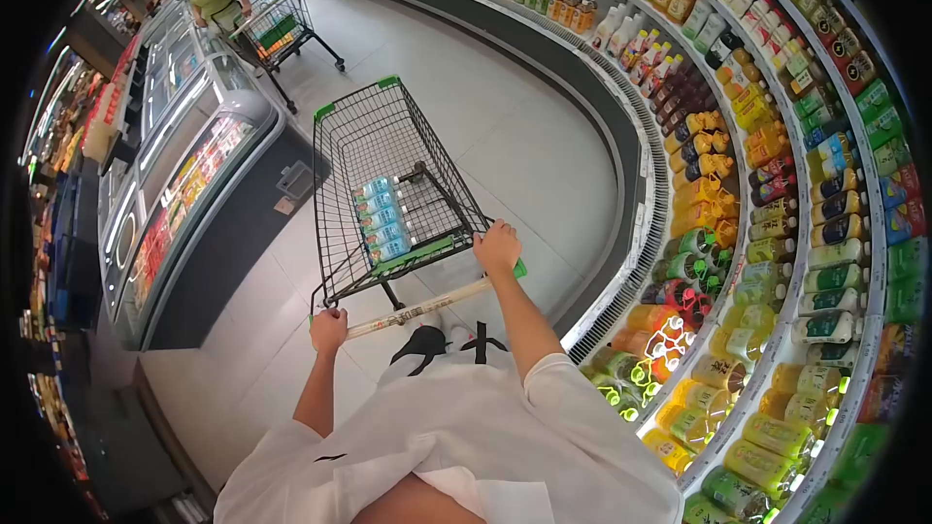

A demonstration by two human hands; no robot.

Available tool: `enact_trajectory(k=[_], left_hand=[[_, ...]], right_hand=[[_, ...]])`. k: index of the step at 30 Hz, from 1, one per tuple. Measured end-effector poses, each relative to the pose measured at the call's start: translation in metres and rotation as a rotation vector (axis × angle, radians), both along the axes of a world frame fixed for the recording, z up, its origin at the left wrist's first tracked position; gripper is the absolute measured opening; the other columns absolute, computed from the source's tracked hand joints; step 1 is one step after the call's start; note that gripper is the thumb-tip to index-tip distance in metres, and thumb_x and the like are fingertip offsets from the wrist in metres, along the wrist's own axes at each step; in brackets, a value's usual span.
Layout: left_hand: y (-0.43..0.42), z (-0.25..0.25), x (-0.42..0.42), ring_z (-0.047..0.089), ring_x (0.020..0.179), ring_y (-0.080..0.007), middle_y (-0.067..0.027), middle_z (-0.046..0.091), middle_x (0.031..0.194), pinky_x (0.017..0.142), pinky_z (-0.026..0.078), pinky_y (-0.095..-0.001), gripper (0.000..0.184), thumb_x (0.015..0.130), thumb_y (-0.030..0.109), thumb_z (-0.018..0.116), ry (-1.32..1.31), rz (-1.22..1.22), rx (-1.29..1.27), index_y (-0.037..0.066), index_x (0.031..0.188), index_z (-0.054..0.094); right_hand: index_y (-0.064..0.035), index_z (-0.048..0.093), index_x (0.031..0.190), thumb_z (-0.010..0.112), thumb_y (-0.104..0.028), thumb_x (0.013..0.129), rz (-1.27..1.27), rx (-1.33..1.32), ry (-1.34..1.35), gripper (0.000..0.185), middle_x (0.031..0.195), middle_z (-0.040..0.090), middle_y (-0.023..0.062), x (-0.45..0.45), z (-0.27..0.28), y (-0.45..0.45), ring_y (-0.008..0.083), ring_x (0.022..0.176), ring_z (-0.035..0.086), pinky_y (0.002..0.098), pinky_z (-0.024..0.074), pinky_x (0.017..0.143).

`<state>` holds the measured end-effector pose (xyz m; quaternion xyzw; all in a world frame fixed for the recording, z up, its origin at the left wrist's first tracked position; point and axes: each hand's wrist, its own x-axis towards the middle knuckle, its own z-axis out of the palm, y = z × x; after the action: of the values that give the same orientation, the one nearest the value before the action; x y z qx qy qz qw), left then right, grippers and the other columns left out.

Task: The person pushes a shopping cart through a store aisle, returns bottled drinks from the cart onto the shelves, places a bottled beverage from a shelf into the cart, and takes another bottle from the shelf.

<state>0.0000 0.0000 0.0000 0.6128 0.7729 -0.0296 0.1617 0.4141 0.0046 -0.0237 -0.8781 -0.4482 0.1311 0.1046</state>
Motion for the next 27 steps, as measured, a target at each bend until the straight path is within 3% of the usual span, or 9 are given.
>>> enact_trajectory(k=[6, 15, 22, 25, 27], left_hand=[[0.088, -0.002, 0.034, 0.070, 0.084, -0.0352, -0.0141, 0.074, 0.087, 0.080, 0.056, -0.0463, 0.032, 0.083, 0.041, 0.062, 0.000, -0.151, -0.006, 0.013, 0.089, 0.077], [0.247, -0.004, 0.092, 0.070, 0.082, -0.0337, -0.0134, 0.073, 0.083, 0.078, 0.056, -0.0449, 0.031, 0.082, 0.041, 0.064, -0.021, -0.348, 0.049, 0.012, 0.084, 0.076], [0.361, 0.001, 0.174, 0.071, 0.080, -0.0328, -0.0127, 0.073, 0.081, 0.076, 0.056, -0.0446, 0.032, 0.083, 0.042, 0.064, -0.047, -0.413, 0.095, 0.012, 0.084, 0.076], [0.401, -0.001, 0.211, 0.071, 0.080, -0.0328, -0.0125, 0.073, 0.082, 0.076, 0.056, -0.0446, 0.033, 0.084, 0.042, 0.064, -0.044, -0.444, 0.111, 0.012, 0.082, 0.076], [0.425, -0.002, 0.229, 0.071, 0.081, -0.0328, -0.0129, 0.073, 0.082, 0.077, 0.056, -0.0444, 0.033, 0.084, 0.042, 0.064, -0.035, -0.447, 0.100, 0.012, 0.083, 0.076]], right_hand=[[0.0001, 0.051, 0.108, 0.063, -0.039, 0.091, -0.133, 0.008, -0.146, 0.045, 0.108, 0.062, 0.0159, 0.025, -0.014, 0.007, 0.0296, 0.106, 0.061, 0.0406, 0.0548, 0.083], [-0.0009, 0.052, 0.106, 0.060, -0.033, 0.095, -0.344, -0.056, -0.164, 0.035, 0.107, 0.061, 0.0143, 0.053, -0.019, 0.077, 0.0294, 0.102, 0.061, 0.0409, 0.0559, 0.080], [-0.0004, 0.052, 0.105, 0.063, -0.035, 0.093, -0.380, -0.059, -0.248, 0.038, 0.106, 0.063, 0.0161, 0.130, -0.026, 0.174, 0.0307, 0.100, 0.062, 0.0411, 0.0568, 0.078], [0.0008, 0.053, 0.105, 0.065, -0.039, 0.092, -0.364, -0.035, -0.156, 0.043, 0.104, 0.062, 0.0184, 0.179, -0.028, 0.204, 0.0339, 0.103, 0.062, 0.0431, 0.0565, 0.081], [0.0029, 0.053, 0.108, 0.066, -0.042, 0.090, -0.250, -0.073, 0.065, 0.050, 0.106, 0.063, 0.0214, 0.219, -0.032, 0.215, 0.0384, 0.106, 0.061, 0.0468, 0.0551, 0.084]])
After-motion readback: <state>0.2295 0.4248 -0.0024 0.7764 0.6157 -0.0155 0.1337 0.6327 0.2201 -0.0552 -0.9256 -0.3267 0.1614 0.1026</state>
